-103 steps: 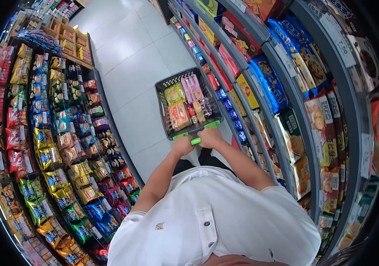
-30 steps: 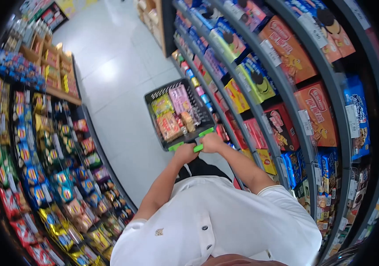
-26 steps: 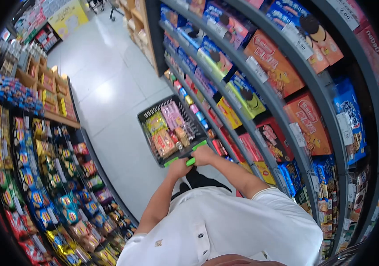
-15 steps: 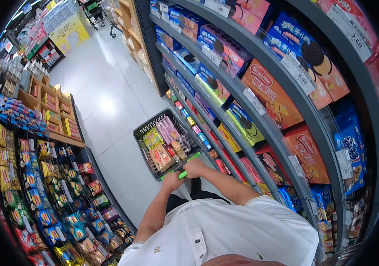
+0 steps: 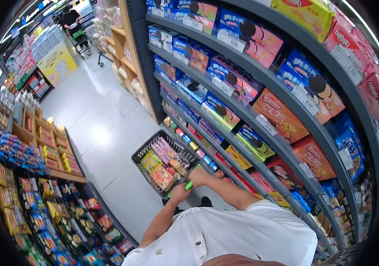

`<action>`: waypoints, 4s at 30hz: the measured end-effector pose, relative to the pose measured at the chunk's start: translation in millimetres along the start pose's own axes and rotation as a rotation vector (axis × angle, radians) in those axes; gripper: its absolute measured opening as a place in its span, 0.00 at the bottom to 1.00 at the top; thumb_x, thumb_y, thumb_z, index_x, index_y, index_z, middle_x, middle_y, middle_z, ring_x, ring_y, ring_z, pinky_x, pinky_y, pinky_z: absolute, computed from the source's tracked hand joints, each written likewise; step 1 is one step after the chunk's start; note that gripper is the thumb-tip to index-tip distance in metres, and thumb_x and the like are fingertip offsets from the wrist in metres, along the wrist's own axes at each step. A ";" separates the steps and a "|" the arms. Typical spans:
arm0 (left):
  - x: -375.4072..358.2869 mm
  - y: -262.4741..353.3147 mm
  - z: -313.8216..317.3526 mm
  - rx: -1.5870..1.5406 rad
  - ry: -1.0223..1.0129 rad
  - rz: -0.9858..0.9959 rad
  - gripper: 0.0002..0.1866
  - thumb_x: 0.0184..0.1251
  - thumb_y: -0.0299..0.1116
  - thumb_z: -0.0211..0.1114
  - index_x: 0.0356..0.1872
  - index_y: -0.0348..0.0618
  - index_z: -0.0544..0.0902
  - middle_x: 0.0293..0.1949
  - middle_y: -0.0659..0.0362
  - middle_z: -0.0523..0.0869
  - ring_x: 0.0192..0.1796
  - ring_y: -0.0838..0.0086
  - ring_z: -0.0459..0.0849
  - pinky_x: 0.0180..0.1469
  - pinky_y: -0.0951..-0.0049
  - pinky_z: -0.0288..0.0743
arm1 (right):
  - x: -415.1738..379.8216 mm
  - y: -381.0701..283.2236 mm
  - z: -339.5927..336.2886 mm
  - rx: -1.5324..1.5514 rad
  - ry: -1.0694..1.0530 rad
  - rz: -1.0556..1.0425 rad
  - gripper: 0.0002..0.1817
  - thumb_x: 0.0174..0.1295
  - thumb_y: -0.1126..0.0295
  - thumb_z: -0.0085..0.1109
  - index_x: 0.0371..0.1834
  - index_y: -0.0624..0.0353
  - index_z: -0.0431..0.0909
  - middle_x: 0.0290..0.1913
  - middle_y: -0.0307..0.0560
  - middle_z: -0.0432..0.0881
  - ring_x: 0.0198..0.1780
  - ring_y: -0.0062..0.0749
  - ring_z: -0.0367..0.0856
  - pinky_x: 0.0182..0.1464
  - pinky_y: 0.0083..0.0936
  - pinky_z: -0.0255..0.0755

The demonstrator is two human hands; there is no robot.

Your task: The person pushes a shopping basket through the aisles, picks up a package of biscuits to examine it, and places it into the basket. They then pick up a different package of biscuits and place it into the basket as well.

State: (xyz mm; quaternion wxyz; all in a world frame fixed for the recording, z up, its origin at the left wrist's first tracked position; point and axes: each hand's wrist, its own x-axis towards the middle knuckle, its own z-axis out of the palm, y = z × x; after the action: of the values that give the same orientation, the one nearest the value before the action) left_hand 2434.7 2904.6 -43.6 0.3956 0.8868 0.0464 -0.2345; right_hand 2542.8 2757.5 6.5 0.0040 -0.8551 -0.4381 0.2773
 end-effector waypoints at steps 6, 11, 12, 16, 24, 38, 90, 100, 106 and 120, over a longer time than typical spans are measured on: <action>31.3 -31.7 -48.7 -0.028 -0.018 0.114 0.22 0.63 0.49 0.62 0.45 0.40 0.83 0.40 0.39 0.87 0.46 0.43 0.85 0.51 0.46 0.77 | 44.0 -25.0 10.6 -0.075 0.280 0.311 0.11 0.53 0.66 0.62 0.39 0.52 0.87 0.46 0.46 0.83 0.63 0.48 0.72 0.66 0.51 0.63; 46.5 -54.5 -74.6 -0.049 -0.054 0.164 0.22 0.62 0.48 0.63 0.43 0.37 0.84 0.40 0.39 0.87 0.45 0.43 0.86 0.50 0.47 0.78 | 58.2 -51.9 2.3 0.035 0.414 0.379 0.20 0.52 0.67 0.66 0.51 0.50 0.82 0.55 0.47 0.78 0.67 0.52 0.69 0.71 0.61 0.56; 48.4 -55.6 -77.8 -0.030 -0.050 0.154 0.22 0.62 0.48 0.63 0.43 0.37 0.84 0.40 0.39 0.87 0.45 0.43 0.85 0.50 0.48 0.78 | 60.2 -52.0 -0.2 0.034 0.427 0.365 0.21 0.53 0.67 0.66 0.52 0.49 0.81 0.55 0.47 0.78 0.68 0.53 0.68 0.71 0.61 0.55; 51.8 -58.1 -88.3 -0.013 -0.067 0.147 0.22 0.62 0.48 0.63 0.43 0.37 0.84 0.41 0.39 0.87 0.46 0.43 0.85 0.50 0.48 0.78 | 68.5 -52.8 -12.3 0.023 0.342 0.359 0.23 0.53 0.65 0.67 0.55 0.47 0.80 0.57 0.47 0.78 0.67 0.51 0.68 0.70 0.62 0.56; 69.9 -63.4 -95.2 0.010 -0.127 0.166 0.21 0.62 0.49 0.65 0.45 0.40 0.83 0.42 0.41 0.87 0.47 0.45 0.86 0.51 0.48 0.78 | 105.6 -20.5 -24.1 0.003 0.078 0.279 0.13 0.54 0.65 0.64 0.44 0.44 0.86 0.48 0.42 0.84 0.58 0.43 0.78 0.59 0.54 0.64; 95.5 -56.0 -158.6 0.089 0.045 -0.004 0.16 0.63 0.45 0.62 0.43 0.46 0.85 0.38 0.45 0.88 0.42 0.47 0.87 0.47 0.48 0.79 | 171.2 25.4 -85.4 0.192 -0.066 -0.040 0.20 0.54 0.58 0.68 0.48 0.53 0.83 0.46 0.52 0.87 0.51 0.48 0.85 0.53 0.50 0.74; 168.6 -118.8 -224.8 -0.026 -0.041 0.117 0.24 0.62 0.49 0.66 0.47 0.36 0.82 0.42 0.38 0.87 0.48 0.44 0.86 0.53 0.51 0.78 | -169.1 -194.4 -497.8 -0.148 1.735 -0.618 0.09 0.67 0.49 0.54 0.43 0.23 0.85 0.40 0.07 0.85 0.35 0.03 0.76 0.48 0.18 0.65; 157.3 -101.3 -235.2 0.043 -0.019 0.084 0.26 0.62 0.50 0.65 0.48 0.36 0.82 0.42 0.37 0.87 0.48 0.44 0.86 0.54 0.50 0.78 | -78.8 -170.3 -496.8 0.110 1.666 -0.693 0.14 0.62 0.67 0.66 0.51 0.50 0.78 0.36 0.42 0.87 0.35 0.33 0.86 0.38 0.29 0.80; 165.5 -119.0 -220.7 0.022 -0.015 0.114 0.27 0.62 0.50 0.66 0.51 0.36 0.80 0.42 0.37 0.87 0.49 0.43 0.86 0.54 0.50 0.78 | 28.8 -103.6 -363.3 0.902 0.790 -0.147 0.14 0.65 0.68 0.66 0.51 0.63 0.81 0.43 0.42 0.88 0.41 0.24 0.86 0.46 0.23 0.79; 160.8 -104.8 -230.4 0.049 -0.011 0.115 0.23 0.62 0.48 0.66 0.46 0.36 0.83 0.39 0.37 0.87 0.46 0.43 0.86 0.50 0.49 0.78 | 86.9 -81.4 -111.0 1.448 -0.177 -0.074 0.35 0.78 0.44 0.41 0.75 0.62 0.65 0.73 0.48 0.69 0.74 0.32 0.63 0.76 0.28 0.53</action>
State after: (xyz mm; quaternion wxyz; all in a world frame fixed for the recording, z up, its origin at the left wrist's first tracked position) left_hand 2636.4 3126.3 -54.7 0.3870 0.8961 -0.0123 -0.2172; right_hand 2575.2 2899.1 79.8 0.5424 -0.5972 -0.1723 0.5652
